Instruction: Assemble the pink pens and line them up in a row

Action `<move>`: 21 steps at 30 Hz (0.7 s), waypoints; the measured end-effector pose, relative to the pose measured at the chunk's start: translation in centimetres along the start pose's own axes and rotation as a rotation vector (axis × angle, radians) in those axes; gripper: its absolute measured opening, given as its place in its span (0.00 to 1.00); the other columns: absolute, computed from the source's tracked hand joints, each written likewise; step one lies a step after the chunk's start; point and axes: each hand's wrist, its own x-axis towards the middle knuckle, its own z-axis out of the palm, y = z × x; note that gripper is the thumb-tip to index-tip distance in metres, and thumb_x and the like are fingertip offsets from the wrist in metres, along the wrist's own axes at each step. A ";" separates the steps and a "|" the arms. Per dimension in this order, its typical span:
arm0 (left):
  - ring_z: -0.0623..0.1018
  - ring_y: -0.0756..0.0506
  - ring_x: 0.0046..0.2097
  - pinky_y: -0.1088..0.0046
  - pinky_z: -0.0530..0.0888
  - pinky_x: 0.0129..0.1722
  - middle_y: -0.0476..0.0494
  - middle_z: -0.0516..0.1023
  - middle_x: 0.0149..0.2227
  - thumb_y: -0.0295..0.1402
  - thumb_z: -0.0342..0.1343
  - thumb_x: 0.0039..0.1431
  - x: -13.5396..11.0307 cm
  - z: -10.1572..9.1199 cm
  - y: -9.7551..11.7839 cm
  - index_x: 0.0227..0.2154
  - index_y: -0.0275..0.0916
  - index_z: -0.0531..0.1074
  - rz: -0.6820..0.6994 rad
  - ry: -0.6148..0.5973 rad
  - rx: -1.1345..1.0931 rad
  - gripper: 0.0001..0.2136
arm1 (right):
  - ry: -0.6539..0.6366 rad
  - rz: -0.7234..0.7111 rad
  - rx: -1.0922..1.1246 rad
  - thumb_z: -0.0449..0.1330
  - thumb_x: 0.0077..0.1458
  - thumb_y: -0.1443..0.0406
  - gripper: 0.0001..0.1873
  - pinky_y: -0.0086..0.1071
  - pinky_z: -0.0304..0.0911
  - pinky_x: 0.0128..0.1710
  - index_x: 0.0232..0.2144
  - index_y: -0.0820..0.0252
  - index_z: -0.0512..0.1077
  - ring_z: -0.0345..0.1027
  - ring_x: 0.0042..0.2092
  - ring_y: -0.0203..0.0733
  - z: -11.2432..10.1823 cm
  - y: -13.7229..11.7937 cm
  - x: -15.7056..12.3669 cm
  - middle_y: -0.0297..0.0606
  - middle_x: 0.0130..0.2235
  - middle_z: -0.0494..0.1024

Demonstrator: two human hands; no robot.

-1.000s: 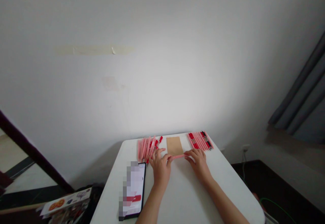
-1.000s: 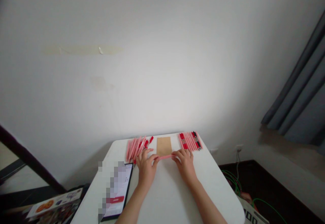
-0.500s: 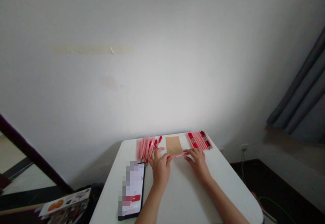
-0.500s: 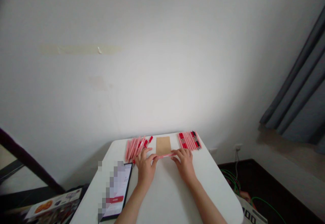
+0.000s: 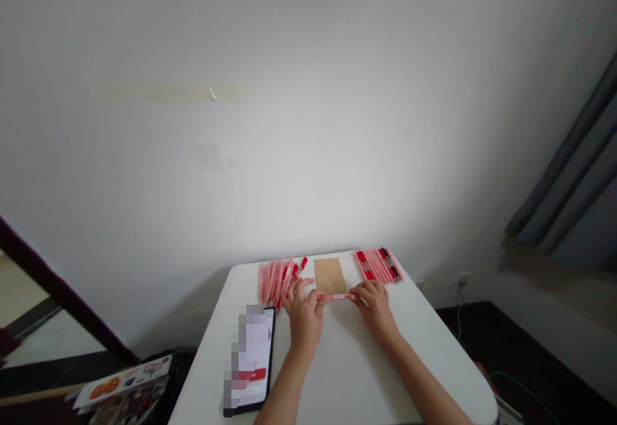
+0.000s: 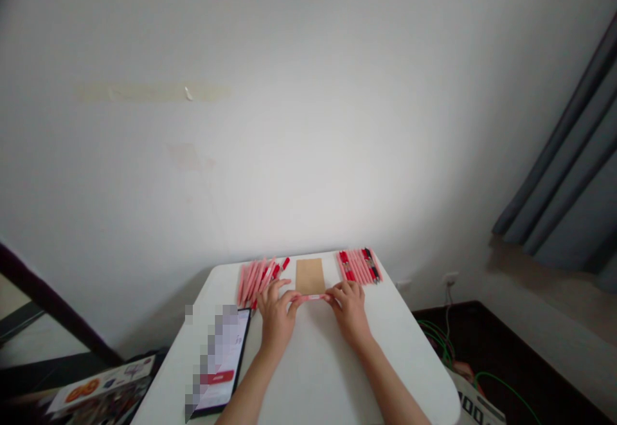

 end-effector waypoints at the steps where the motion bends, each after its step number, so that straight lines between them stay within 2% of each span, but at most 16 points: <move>1: 0.66 0.41 0.54 0.50 0.56 0.57 0.45 0.72 0.48 0.39 0.53 0.57 0.0 0.0 0.0 0.29 0.47 0.77 -0.004 0.001 0.008 0.08 | 0.004 0.004 0.011 0.53 0.60 0.54 0.13 0.41 0.55 0.46 0.36 0.49 0.75 0.62 0.44 0.46 0.0 0.1 0.0 0.37 0.37 0.75; 4: 0.66 0.39 0.54 0.47 0.56 0.56 0.44 0.71 0.49 0.40 0.54 0.56 -0.1 0.0 0.0 0.33 0.48 0.77 -0.030 -0.002 0.040 0.08 | 0.015 0.015 0.034 0.52 0.60 0.54 0.14 0.41 0.56 0.46 0.37 0.50 0.75 0.63 0.44 0.46 0.1 0.3 0.0 0.38 0.38 0.75; 7: 0.66 0.38 0.54 0.45 0.55 0.56 0.43 0.71 0.49 0.40 0.55 0.55 -0.1 0.0 0.0 0.32 0.48 0.77 -0.050 -0.007 0.054 0.07 | 0.019 0.015 0.040 0.51 0.61 0.54 0.14 0.41 0.57 0.45 0.38 0.49 0.75 0.63 0.43 0.46 0.3 0.5 0.1 0.38 0.38 0.75; 13: 0.66 0.39 0.55 0.47 0.55 0.57 0.47 0.71 0.50 0.37 0.60 0.51 0.0 -0.2 0.0 0.28 0.51 0.78 -0.066 -0.010 0.038 0.03 | 0.020 0.006 0.026 0.52 0.60 0.54 0.14 0.40 0.58 0.44 0.35 0.51 0.75 0.63 0.42 0.46 0.4 0.7 0.1 0.38 0.37 0.75; 21: 0.66 0.40 0.55 0.48 0.54 0.57 0.48 0.71 0.50 0.38 0.62 0.49 0.0 -0.3 0.0 0.28 0.53 0.78 -0.075 0.012 0.033 0.02 | -0.019 0.024 0.011 0.49 0.62 0.54 0.16 0.39 0.57 0.45 0.32 0.52 0.72 0.62 0.43 0.44 0.0 0.2 0.0 0.37 0.37 0.74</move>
